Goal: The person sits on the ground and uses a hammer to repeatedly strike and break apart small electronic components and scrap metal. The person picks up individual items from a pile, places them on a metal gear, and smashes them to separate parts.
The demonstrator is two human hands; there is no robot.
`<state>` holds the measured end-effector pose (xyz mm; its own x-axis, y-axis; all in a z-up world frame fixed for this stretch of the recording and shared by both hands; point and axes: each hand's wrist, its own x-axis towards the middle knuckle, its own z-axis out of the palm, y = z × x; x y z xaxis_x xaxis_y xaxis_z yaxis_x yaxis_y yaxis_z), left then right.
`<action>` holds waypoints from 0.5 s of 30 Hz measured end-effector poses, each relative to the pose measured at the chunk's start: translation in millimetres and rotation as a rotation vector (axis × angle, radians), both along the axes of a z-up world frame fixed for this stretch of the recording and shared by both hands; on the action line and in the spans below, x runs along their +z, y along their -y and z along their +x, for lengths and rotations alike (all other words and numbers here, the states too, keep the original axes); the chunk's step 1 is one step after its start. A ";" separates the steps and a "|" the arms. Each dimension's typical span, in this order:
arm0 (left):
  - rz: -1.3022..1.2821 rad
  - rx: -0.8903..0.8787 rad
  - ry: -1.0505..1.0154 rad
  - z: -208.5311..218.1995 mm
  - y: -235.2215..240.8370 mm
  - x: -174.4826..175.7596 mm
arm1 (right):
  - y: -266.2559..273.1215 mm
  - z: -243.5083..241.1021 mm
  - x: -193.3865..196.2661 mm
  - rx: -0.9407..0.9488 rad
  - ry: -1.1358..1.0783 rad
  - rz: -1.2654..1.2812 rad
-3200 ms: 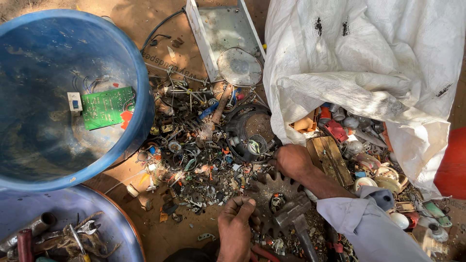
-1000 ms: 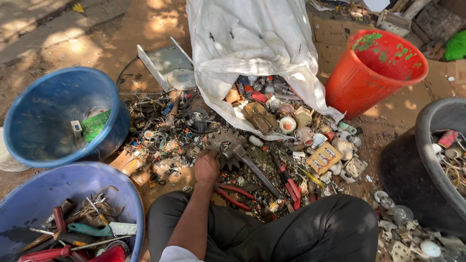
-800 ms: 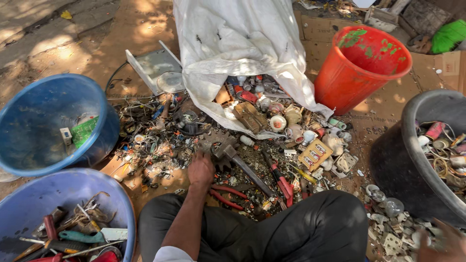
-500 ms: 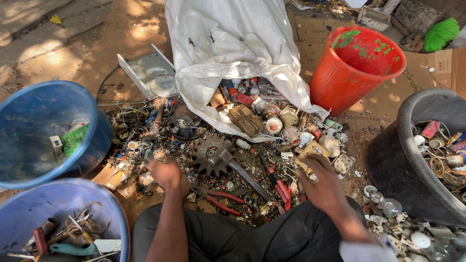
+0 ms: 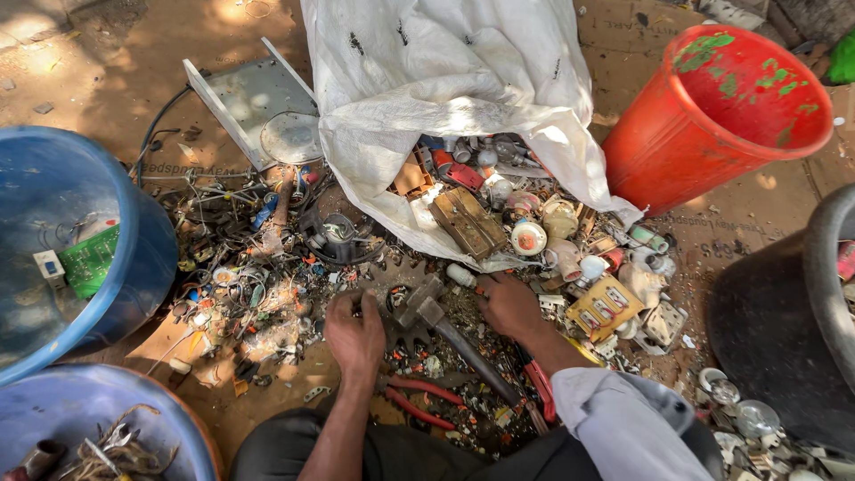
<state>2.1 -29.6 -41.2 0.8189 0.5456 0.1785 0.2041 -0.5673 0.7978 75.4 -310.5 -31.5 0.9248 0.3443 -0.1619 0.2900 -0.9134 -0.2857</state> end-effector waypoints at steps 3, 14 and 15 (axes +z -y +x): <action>0.022 -0.014 0.053 -1.2 -0.4 1.4 | -20.2 12.0 -17.4 -0.032 0.161 -0.033; -0.063 -0.755 0.159 -27.4 18.4 107.3 | -52.4 -52.9 125.1 0.247 0.327 0.223; -0.033 -0.775 0.196 -33.1 16.8 108.5 | -55.8 -67.9 120.9 0.272 0.411 0.272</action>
